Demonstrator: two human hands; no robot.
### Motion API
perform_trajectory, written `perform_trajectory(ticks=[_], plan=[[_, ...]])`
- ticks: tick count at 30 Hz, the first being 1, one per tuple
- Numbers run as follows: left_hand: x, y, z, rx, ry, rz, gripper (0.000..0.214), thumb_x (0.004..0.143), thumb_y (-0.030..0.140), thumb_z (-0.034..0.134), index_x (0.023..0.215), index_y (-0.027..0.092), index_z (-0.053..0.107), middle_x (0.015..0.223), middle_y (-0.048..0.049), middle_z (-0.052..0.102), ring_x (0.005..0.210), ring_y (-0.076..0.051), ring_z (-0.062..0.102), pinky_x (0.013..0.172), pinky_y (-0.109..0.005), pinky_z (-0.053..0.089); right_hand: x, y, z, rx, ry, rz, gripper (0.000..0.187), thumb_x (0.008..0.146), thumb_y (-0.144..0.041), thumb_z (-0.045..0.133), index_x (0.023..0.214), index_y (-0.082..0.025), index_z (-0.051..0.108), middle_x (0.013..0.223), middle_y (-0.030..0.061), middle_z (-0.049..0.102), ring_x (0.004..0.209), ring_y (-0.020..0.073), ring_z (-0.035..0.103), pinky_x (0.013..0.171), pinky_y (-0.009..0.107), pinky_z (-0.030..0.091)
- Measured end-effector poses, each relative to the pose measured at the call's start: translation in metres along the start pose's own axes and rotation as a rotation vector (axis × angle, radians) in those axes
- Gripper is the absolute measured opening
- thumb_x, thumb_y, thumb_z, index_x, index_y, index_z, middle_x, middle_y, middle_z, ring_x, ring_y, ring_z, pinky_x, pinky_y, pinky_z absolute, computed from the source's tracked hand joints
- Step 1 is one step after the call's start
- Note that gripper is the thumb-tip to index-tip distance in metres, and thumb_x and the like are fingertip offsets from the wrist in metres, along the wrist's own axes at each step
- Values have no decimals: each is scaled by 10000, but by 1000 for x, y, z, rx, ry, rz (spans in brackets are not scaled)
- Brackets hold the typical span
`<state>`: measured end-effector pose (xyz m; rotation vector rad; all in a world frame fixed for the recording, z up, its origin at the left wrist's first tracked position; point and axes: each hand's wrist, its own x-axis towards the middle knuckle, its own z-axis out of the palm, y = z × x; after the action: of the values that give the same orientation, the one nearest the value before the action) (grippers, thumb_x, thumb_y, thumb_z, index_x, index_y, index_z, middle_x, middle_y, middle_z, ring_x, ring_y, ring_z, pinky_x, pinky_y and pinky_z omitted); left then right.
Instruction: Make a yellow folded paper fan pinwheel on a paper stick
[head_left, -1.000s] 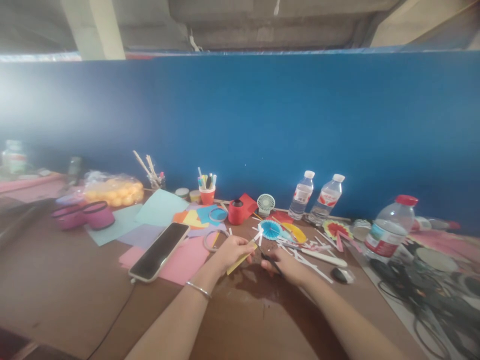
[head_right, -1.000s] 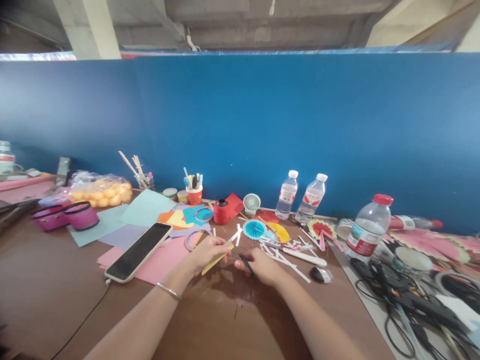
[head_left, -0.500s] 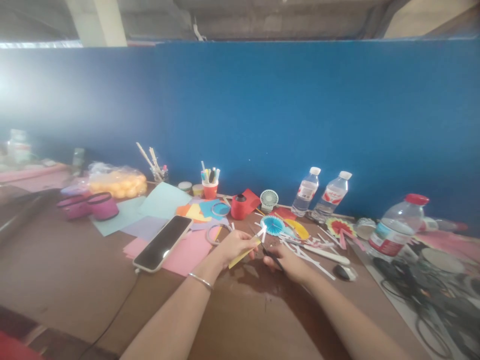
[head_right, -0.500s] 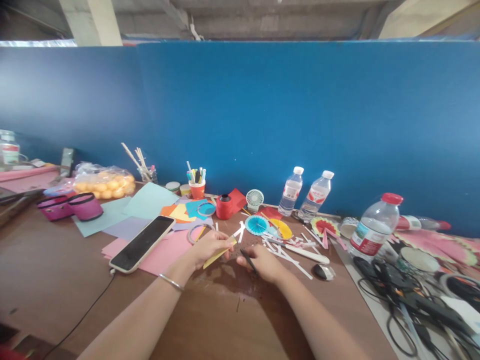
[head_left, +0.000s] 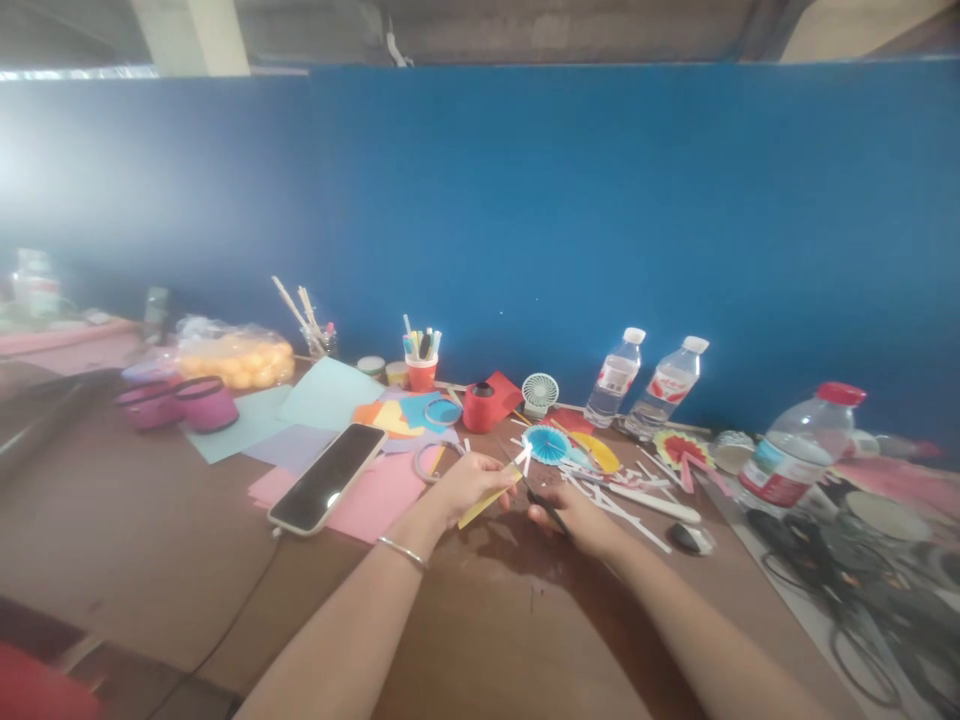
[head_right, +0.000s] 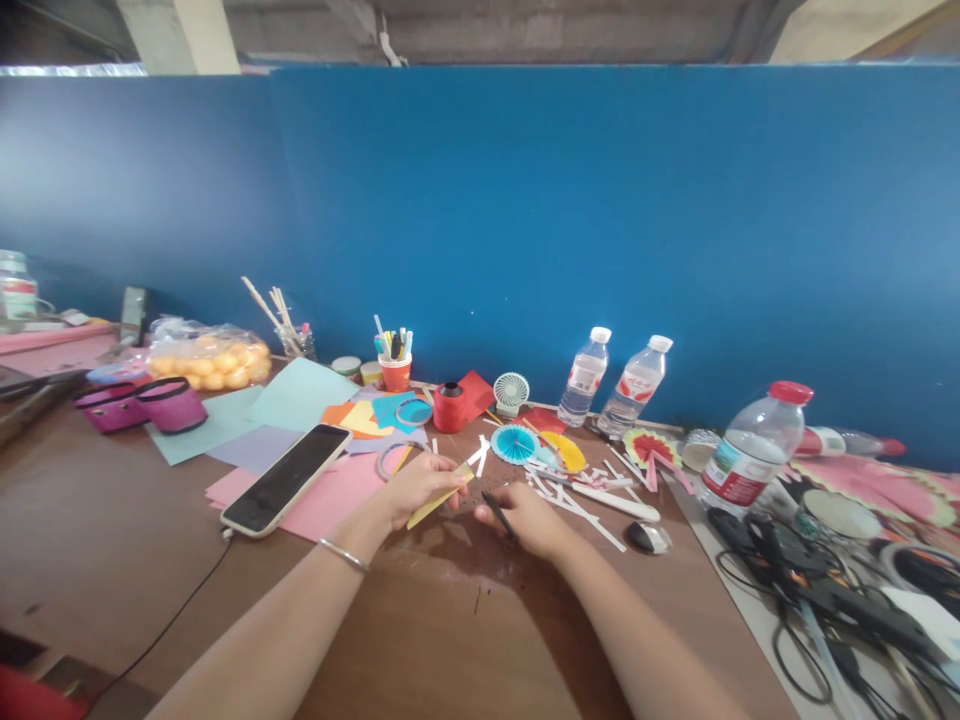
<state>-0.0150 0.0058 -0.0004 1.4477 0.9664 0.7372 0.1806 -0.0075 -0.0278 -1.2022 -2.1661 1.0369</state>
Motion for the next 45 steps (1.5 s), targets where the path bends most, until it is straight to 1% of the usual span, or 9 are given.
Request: perform_trajectory(ticks=[8, 13, 18, 24, 29, 32, 35, 40, 45], plan=[[0, 0, 2, -48, 9, 14, 285, 650, 396, 559, 628, 120, 626, 515, -27, 592, 468, -99, 461, 485, -221, 313, 1, -2, -6, 166, 72, 21, 435, 744, -517, 440, 532, -142, 499, 456, -13, 482, 422, 82, 402, 434, 206, 276], [2, -2, 6, -168, 159, 117, 289, 644, 395, 594, 736, 124, 632, 697, -32, 605, 601, -101, 498, 545, -206, 350, 6, -2, 0, 471, 277, 66, 395, 730, -514, 461, 659, -136, 548, 555, -2, 505, 416, 59, 354, 382, 188, 228], [5, -3, 6, -335, 268, 171, 256, 606, 358, 632, 722, 140, 565, 622, 25, 504, 491, -52, 433, 460, -181, 340, 12, -1, 11, 663, 468, 174, 351, 674, -490, 543, 635, -142, 522, 532, -22, 446, 397, 46, 294, 362, 184, 182], [4, 2, 7, -415, 396, 98, 221, 629, 325, 591, 751, 174, 485, 723, 22, 512, 585, -94, 556, 508, -200, 422, 12, -5, 13, 546, 531, 147, 285, 633, -419, 590, 652, -141, 529, 511, -32, 421, 463, 80, 354, 434, 207, 281], [6, 0, 3, -132, 430, 47, 132, 635, 257, 538, 720, 176, 477, 659, 24, 528, 571, -109, 555, 498, -205, 403, 13, -1, 12, 465, 653, 119, 248, 622, -381, 589, 660, -146, 519, 552, -27, 449, 510, 97, 386, 484, 219, 318], [4, -1, 1, 273, 422, 123, 66, 627, 204, 519, 689, 183, 513, 586, 29, 533, 560, -113, 518, 542, -219, 379, 13, 0, 10, 420, 671, 120, 199, 634, -336, 570, 666, -147, 515, 547, -31, 448, 509, 98, 392, 490, 218, 324], [0, 3, 6, 563, 397, 242, 125, 650, 262, 526, 747, 198, 574, 710, -10, 595, 681, -154, 528, 636, -244, 371, 11, -3, 10, 344, 609, 108, 134, 636, -276, 542, 641, -144, 522, 529, -35, 448, 501, 97, 397, 487, 216, 333], [-4, 8, 16, 656, 254, 299, 215, 722, 334, 454, 709, 185, 608, 700, -30, 609, 673, -168, 522, 612, -241, 354, 10, -14, 16, 222, 478, 54, 141, 649, -272, 526, 597, -141, 529, 529, -19, 490, 516, 109, 437, 503, 220, 364], [0, 5, 13, 528, 313, 222, 296, 722, 398, 453, 572, 161, 550, 528, 8, 540, 518, -122, 480, 500, -222, 326, 9, -14, 13, 264, 459, 117, 267, 683, -399, 524, 670, -138, 576, 611, 23, 574, 563, 145, 501, 536, 245, 389]])
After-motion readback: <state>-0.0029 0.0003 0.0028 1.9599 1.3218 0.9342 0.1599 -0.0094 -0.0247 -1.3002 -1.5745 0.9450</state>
